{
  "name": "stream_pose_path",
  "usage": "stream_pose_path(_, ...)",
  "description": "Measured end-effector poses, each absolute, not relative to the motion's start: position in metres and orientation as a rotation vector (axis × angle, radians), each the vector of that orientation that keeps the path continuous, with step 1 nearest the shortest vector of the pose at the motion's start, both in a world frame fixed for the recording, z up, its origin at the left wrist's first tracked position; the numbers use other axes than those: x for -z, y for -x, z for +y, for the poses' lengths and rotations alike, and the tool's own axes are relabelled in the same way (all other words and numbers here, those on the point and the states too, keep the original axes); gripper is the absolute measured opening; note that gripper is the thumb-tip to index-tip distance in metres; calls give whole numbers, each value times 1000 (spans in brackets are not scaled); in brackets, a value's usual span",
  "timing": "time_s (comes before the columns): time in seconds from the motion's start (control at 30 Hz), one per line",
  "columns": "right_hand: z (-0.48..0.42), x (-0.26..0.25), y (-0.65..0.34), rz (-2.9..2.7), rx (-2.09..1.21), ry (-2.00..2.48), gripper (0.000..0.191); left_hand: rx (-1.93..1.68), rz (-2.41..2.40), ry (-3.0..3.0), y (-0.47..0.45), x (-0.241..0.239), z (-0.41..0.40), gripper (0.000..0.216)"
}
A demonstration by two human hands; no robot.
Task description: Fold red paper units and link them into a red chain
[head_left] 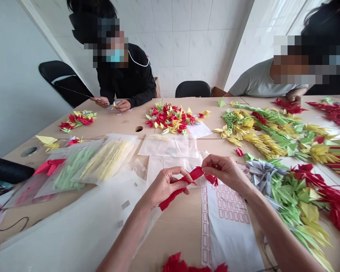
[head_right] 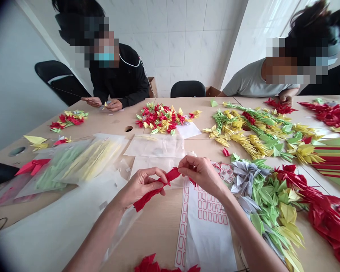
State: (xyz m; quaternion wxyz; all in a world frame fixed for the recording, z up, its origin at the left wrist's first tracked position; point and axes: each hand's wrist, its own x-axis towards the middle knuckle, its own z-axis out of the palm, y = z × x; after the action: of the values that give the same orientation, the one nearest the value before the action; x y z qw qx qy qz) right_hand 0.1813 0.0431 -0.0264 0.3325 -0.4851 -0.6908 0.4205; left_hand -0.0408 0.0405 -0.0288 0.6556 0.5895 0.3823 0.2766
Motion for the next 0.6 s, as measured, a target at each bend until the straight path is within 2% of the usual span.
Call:
stream_pose_path(0.2, 44, 24, -185, -1833, -1054, 1212, 15, -708, 797, -1483, 40, 24, 40, 10)
stream_pose_path(0.6, 33, 3, -189, -1949, -738, 1211, 17, -877, 890, -1981, 35, 14, 35, 19)
